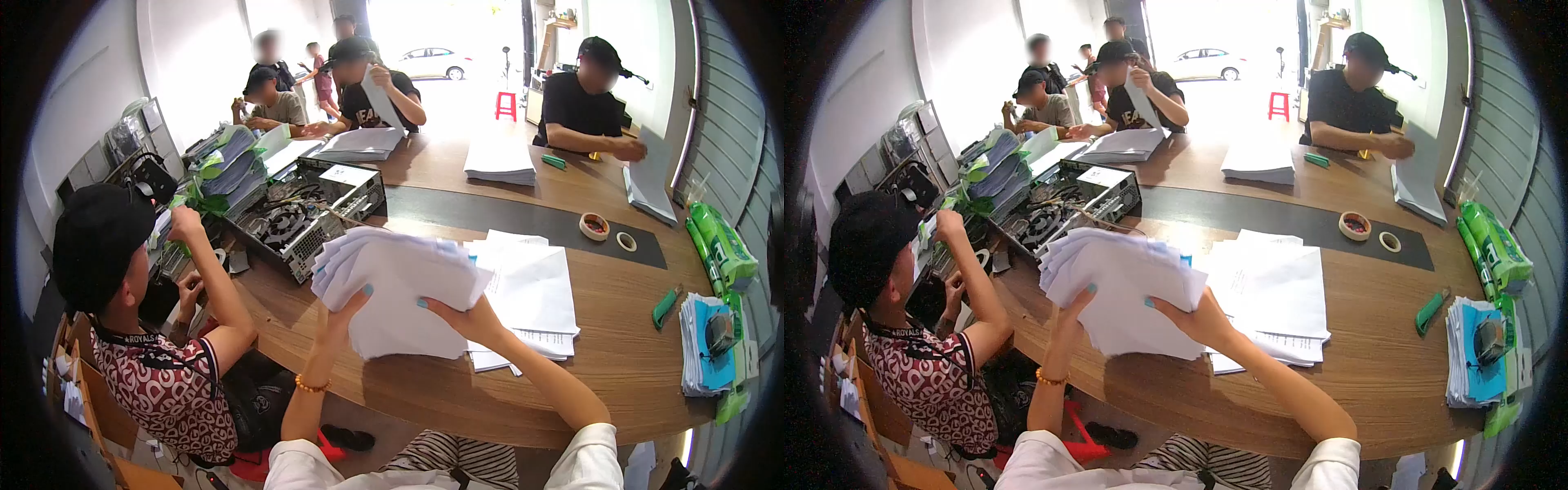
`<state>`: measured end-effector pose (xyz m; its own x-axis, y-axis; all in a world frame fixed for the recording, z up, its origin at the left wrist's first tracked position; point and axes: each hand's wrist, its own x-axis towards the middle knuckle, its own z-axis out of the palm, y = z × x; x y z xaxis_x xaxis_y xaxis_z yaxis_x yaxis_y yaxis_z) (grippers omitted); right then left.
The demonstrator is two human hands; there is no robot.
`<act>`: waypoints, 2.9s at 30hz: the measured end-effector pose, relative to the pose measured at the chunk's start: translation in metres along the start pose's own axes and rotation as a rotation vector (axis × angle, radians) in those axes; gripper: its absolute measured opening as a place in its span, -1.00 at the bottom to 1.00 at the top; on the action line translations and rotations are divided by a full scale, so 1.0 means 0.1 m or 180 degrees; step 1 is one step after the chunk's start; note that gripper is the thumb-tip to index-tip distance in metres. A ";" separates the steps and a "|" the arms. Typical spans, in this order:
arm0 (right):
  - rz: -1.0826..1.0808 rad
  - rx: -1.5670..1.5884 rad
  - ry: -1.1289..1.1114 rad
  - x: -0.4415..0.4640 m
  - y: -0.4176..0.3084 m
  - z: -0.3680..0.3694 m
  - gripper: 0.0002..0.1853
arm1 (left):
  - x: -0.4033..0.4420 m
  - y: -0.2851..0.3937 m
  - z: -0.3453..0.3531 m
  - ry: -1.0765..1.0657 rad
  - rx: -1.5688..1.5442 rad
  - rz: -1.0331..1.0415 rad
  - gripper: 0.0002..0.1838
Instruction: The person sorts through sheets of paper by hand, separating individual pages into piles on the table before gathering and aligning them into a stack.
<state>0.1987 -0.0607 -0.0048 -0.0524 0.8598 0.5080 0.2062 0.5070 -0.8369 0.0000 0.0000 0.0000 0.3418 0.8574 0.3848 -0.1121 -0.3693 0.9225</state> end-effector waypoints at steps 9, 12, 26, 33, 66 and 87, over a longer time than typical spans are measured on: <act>0.0236 0.0193 0.0225 -0.19 0.26 0.10 -0.59 | -0.26 -0.46 -0.07 0.0349 -0.0207 0.0364 -0.55; 0.0119 -0.0038 -0.0046 -0.23 0.46 0.11 -0.61 | -0.10 -0.32 -0.10 -0.0768 0.0843 0.1041 -0.48; 0.0468 0.0088 0.0022 -0.26 0.45 0.22 -0.75 | -0.43 -1.17 -0.34 0.0215 0.0055 -0.1175 -0.66; 0.0634 0.0042 0.0139 -0.20 0.31 0.21 -0.81 | -0.19 -0.31 0.11 0.0577 -0.0254 0.0056 -0.65; 0.2642 0.1436 0.0635 -0.22 0.05 -0.37 -0.35 | 0.59 -0.59 0.40 -0.0697 -0.1156 -0.1643 -0.60; 0.0571 0.0781 0.0731 0.31 0.41 -0.22 -0.54 | 0.96 -0.29 0.01 -0.0453 -0.0755 -0.0487 -0.51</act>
<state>0.2267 -0.0143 -0.0185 0.1894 0.9142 0.3582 -0.0493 0.3732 -0.9265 0.0372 0.0928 0.0105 0.4967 0.8316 0.2485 -0.2582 -0.1317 0.9571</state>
